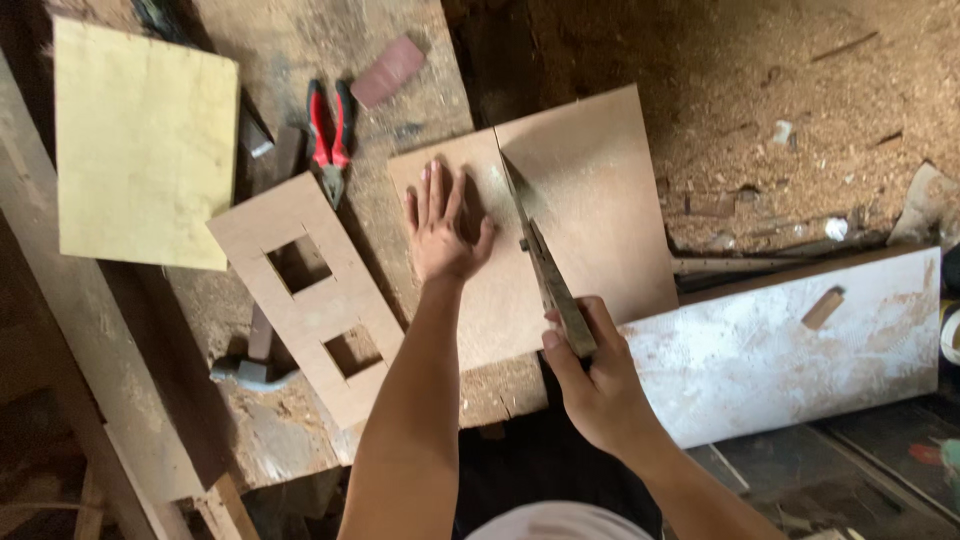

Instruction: The person uses a hand saw to cut a rectangular piece of plywood on a workbench. The left hand stabilizes the wood while the right hand moves the saw back and forth along a marked line. The cut progresses steadily through the board.

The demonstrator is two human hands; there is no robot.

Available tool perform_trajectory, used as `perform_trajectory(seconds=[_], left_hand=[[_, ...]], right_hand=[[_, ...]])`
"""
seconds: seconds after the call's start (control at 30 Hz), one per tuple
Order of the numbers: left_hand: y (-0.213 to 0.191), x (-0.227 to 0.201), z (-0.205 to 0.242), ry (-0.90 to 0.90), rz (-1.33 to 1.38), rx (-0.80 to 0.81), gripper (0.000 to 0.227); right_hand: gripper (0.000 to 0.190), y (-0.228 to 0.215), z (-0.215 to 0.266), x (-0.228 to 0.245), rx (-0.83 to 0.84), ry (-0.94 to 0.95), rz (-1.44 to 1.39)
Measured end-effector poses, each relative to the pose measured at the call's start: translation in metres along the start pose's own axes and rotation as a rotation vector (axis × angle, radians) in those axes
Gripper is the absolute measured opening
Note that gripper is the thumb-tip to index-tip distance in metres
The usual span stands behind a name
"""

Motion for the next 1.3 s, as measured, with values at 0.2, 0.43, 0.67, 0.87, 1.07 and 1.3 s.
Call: perform_trajectory(seconds=[0.2,0.43,0.67,0.87,1.07,1.3], left_hand=[[0.002,-0.001,0.0,-0.013,-0.085,0.074,0.085],[0.023,-0.001,-0.013,-0.023,-0.153,0.152,0.086],[0.033,0.003,-0.018,0.154,0.026,-0.001,0.087],[0.017,-0.004,-0.016,0.095,-0.018,0.137,0.088],[0.005,-0.011,-0.021,0.049,-0.063,0.246,0.082],[0.003,-0.01,-0.016,0.066,-0.028,0.187,0.083]], right_hand=[[0.017,-0.001,0.003,-0.009,-0.009,0.09,-0.103],[0.019,0.0,-0.002,0.0,-0.07,0.052,-0.02],[0.024,0.008,-0.015,0.009,-0.127,-0.157,0.059],[0.032,0.011,-0.037,0.009,-0.095,0.014,0.069],[0.041,0.005,-0.045,0.0,-0.041,0.099,0.092],[0.045,-0.005,-0.033,-0.013,-0.138,0.106,0.025]])
Point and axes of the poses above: each hand's wrist, its own z-axis away from the middle knuckle, its own y-axis out of the palm, x = y × z, the point moved 5 cm from there along -z, towards the middle knuckle, and after that the axes turned 4 degrees about y, right-handed, at the moved point
